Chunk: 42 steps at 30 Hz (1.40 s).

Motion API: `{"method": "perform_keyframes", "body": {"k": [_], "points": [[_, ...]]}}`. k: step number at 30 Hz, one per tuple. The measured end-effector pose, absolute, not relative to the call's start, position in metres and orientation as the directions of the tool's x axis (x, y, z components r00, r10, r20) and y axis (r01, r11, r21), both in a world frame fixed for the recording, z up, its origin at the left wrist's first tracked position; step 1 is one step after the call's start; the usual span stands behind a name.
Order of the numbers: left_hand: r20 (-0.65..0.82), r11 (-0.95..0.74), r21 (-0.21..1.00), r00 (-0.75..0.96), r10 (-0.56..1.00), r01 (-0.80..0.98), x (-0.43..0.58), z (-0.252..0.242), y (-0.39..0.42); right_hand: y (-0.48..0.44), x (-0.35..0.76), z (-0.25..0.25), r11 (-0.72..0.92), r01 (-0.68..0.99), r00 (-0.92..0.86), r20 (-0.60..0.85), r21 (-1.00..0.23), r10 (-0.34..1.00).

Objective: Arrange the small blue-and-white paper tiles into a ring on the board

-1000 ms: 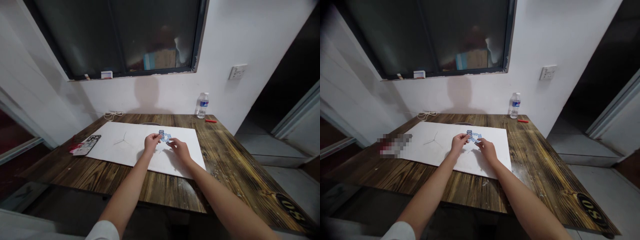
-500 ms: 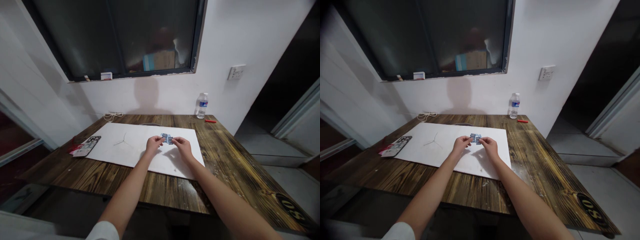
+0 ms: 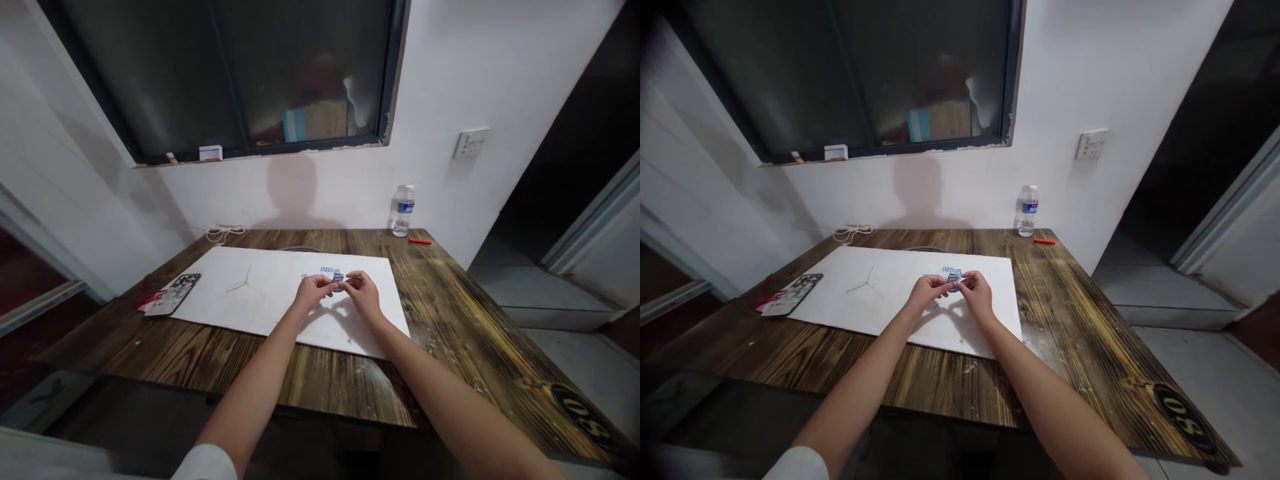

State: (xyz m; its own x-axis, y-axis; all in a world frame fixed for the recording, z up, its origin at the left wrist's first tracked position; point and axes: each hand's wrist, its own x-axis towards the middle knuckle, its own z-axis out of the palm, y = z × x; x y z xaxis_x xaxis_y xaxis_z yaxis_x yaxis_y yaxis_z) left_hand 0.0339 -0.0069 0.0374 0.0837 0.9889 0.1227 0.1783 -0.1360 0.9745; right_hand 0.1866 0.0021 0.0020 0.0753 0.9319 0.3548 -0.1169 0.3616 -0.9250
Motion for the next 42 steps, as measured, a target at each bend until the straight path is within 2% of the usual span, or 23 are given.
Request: {"method": "perform_keyframes", "body": {"k": [6,9,11,13,15,18,29,34,42], "points": [[0.139,-0.141,0.983,0.018,0.990,0.121,0.034,0.039,-0.007,0.001,0.186,0.003,0.367,-0.149,0.050,0.364,-0.918,0.930],[0.134,-0.126,0.988,-0.097,0.986,0.088,0.032,0.038,-0.005,0.000,0.186,0.001,0.417,0.063,-0.051,0.414,-0.907,0.909],[0.121,-0.112,0.992,-0.172,0.978,0.063,0.029,0.038,-0.004,-0.002,0.185,-0.001,0.494,0.291,-0.190,0.456,-0.819,0.869],[0.109,-0.101,0.994,-0.230,0.967,0.046,0.027,0.037,-0.003,-0.006,0.182,-0.004,0.599,0.467,-0.350,0.486,-0.651,0.801],[0.100,-0.095,0.995,-0.268,0.958,0.033,0.024,0.037,-0.002,-0.010,0.179,-0.005,0.690,0.556,-0.495,0.481,-0.464,0.723],[0.092,-0.090,0.996,-0.285,0.954,0.019,0.023,0.037,-0.001,-0.015,0.176,-0.002,0.752,0.595,-0.633,0.412,-0.282,0.655],[0.082,-0.076,0.997,-0.280,0.957,0.033,0.025,0.037,-0.002,-0.017,0.177,0.014,0.799,0.599,-0.752,0.309,-0.049,0.583],[0.094,-0.082,0.995,-0.278,0.956,0.053,0.025,0.035,-0.001,-0.019,0.177,0.015,0.807,0.589,-0.756,0.318,-0.053,0.572],[0.107,-0.096,0.994,-0.278,0.955,0.053,0.024,0.035,0.000,-0.015,0.178,0.006,0.848,0.476,-0.692,0.496,-0.233,0.525]]}}
